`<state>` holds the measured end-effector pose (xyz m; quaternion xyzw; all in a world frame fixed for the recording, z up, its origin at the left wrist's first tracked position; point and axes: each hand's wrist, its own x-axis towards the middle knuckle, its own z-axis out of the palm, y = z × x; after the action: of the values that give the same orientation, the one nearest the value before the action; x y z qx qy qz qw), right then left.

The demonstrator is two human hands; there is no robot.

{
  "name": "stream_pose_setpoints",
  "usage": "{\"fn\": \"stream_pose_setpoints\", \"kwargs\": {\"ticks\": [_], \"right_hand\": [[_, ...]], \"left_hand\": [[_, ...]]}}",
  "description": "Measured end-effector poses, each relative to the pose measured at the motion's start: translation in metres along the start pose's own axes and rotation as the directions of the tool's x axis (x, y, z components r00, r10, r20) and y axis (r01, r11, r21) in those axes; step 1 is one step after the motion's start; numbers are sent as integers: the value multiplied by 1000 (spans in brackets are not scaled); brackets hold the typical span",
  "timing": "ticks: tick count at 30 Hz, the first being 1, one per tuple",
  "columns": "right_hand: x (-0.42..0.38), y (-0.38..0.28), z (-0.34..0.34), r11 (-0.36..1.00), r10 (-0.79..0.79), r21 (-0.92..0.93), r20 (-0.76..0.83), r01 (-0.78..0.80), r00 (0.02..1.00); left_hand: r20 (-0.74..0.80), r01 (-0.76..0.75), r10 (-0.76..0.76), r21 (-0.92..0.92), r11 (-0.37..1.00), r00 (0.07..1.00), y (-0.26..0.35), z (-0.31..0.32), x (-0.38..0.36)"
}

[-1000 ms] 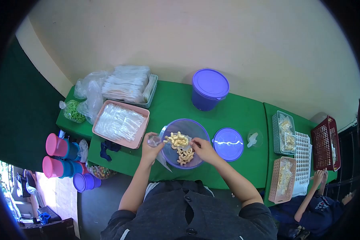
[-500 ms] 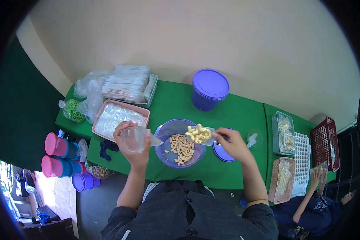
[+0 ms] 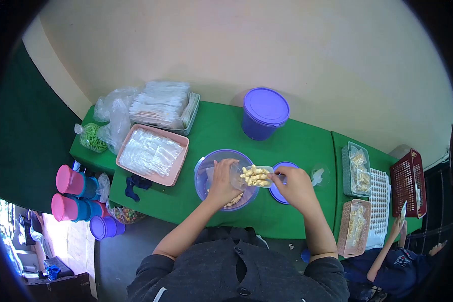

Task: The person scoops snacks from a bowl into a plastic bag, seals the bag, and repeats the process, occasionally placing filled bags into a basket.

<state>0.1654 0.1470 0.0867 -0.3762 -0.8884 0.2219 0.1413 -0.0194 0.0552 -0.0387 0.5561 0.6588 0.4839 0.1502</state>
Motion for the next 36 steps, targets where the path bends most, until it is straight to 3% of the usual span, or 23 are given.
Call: {"fn": "stream_pose_setpoints", "kwargs": {"ticks": [2, 6, 9, 11, 12, 14, 18, 20, 21, 23, 25, 27, 28, 29, 31, 32, 34, 35, 36], "right_hand": [[0, -3, 10, 985, -72, -159, -4, 70, 997], [4, -20, 24, 939, -63, -333, 59, 79, 996], [7, -36, 24, 978, -90, -191, 11, 90, 996], [11, -42, 18, 938, -118, 330, 6, 109, 993], [14, -41, 20, 938, -121, 329, 9, 111, 993], [19, -35, 30, 735, -149, 675, 66, 66, 987], [25, -30, 44, 656, -125, 751, 14, 72, 992], [23, -33, 40, 521, -54, 841, -134, 142, 990], [23, -32, 38, 521, -54, 842, -128, 138, 990], [28, -26, 30, 447, 59, 856, -318, 260, 946], [38, -20, 34, 506, 70, 814, -367, 284, 928], [47, -13, 47, 620, 16, 768, -214, 158, 977], [53, -4, 59, 773, -36, 630, -75, 76, 997], [58, 1, 72, 774, -39, 629, -71, 75, 997], [68, 8, 103, 907, -208, 413, 279, 78, 938], [74, 19, 124, 907, -213, 413, 283, 81, 935], [88, 40, 165, 927, -332, 266, 258, 264, 907], [95, 46, 177, 926, -337, 267, 260, 268, 905], [101, 50, 187, 947, -254, 271, 315, 170, 914]], "left_hand": [[49, -31, 22, 186, 982, 999, -2, 5, -1], [76, -84, 63, 303, 949, 995, -1, 9, -5], [89, -74, 51, 275, 959, 995, -2, 11, -5], [41, 2, -9, 174, 985, 999, -5, 11, -6], [38, 5, -12, 174, 985, 999, -5, 10, -5], [-36, 26, -24, 70, 997, 999, -4, 8, -5], [-67, 59, -65, -93, 994, 996, -7, 0, -4], [-115, 119, -156, -275, 954, 981, -16, -9, -4], [-116, 124, -161, -276, 953, 980, -16, -16, -4], [-285, 155, -252, -323, 934, 925, -11, -38, -1], [-493, 37, -109, -154, 987, 863, -10, -64, -1], [-569, 8, -224, -357, 934, 791, 5, -93, -7], [-595, -42, -218, -392, 919, 774, 7, -105, -10], [-621, -94, -213, -423, 901, 754, 8, -115, -13], [-643, -117, -220, -439, 891, 734, 12, -130, -18], [-661, -144, -224, -453, 880, 716, 14, -135, -20], [-669, -124, -204, -408, 904, 715, 15, -139, -25], [-670, -102, -186, -366, 925, 719, 15, -140, -28], [-674, -101, -187, -365, 926, 715, 12, -141, -32]]}}
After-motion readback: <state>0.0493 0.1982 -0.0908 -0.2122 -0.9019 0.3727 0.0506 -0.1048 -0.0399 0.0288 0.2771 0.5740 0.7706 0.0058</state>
